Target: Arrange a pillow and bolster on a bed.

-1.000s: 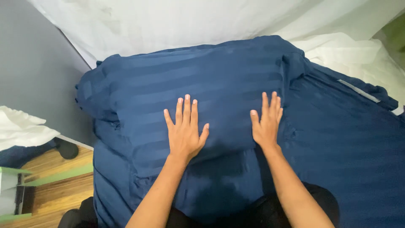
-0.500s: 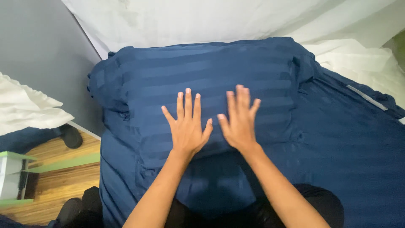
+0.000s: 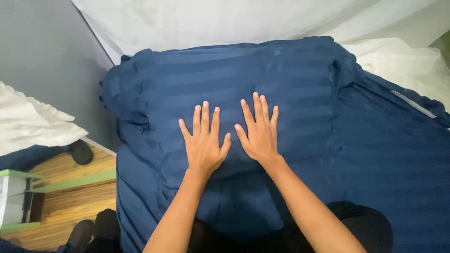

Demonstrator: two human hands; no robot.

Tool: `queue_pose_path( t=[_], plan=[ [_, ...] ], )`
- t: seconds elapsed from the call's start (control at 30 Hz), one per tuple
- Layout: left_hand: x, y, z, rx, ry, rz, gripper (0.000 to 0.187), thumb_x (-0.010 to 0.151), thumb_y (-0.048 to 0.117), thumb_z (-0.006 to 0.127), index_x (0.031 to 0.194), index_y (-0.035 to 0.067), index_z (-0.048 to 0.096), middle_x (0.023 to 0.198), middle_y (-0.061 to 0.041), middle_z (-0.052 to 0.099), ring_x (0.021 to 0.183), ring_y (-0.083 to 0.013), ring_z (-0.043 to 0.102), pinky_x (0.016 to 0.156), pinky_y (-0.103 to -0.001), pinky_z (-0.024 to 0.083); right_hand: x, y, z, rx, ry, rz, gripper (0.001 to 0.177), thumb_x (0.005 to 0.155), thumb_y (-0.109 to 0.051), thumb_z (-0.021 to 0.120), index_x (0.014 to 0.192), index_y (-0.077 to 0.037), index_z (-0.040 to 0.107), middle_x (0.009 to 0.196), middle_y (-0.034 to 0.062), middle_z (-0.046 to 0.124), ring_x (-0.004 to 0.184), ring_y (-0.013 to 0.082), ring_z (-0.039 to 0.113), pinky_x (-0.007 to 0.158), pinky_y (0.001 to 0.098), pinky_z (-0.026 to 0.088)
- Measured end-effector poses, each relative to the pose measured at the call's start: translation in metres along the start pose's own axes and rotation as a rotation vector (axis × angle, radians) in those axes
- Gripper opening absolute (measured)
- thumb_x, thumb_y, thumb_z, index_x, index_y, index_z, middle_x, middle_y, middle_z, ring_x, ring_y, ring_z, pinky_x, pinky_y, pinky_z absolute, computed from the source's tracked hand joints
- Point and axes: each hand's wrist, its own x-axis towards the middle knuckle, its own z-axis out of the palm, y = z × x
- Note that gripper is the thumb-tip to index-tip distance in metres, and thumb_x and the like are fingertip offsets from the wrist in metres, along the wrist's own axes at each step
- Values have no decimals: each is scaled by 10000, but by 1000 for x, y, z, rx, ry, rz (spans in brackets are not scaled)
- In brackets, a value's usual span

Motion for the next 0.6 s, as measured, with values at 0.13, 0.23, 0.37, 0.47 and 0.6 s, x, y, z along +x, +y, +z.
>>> queue_pose_path(
  t=[0.13,0.23,0.37,0.47,0.6],
  plan=[
    [-3,-7,-4,-14,4,25,749,921,453,591,1558,91,433,1665,-191,302,1543,-368,267,1165,-735,161,-1,-5,1,0,5,15,694,988,-376,584,1592,-94,395,1683,249,233,1557,442,218,1205,702,123],
    [-9,-10,-8,-21,2,28,752,917,441,609,1561,95,435,1660,-199,305,1540,-380,270,1164,-723,183,-4,-6,4,-61,-24,34,705,978,-381,585,1587,-87,383,1677,262,224,1556,449,200,1193,704,115],
    [-19,-11,-9,-44,28,31,782,893,445,637,1558,87,432,1657,-204,307,1536,-399,274,1165,-725,198,-15,-9,8,-77,-4,-2,740,969,-394,588,1593,-60,371,1667,286,215,1549,478,180,1191,710,111],
    [-24,-12,-12,-61,19,49,827,866,470,658,1553,74,425,1647,-218,303,1525,-423,270,1155,-734,197,-22,-15,8,-89,-26,-29,765,944,-407,597,1577,-40,372,1653,300,214,1535,496,175,1178,719,107],
    [-31,-12,-19,-72,-54,96,917,796,532,697,1542,74,424,1643,-222,293,1509,-448,254,1134,-742,192,-41,-18,10,-89,-48,-98,759,941,-402,603,1558,-18,385,1653,314,218,1535,500,186,1176,732,105]
  ],
)
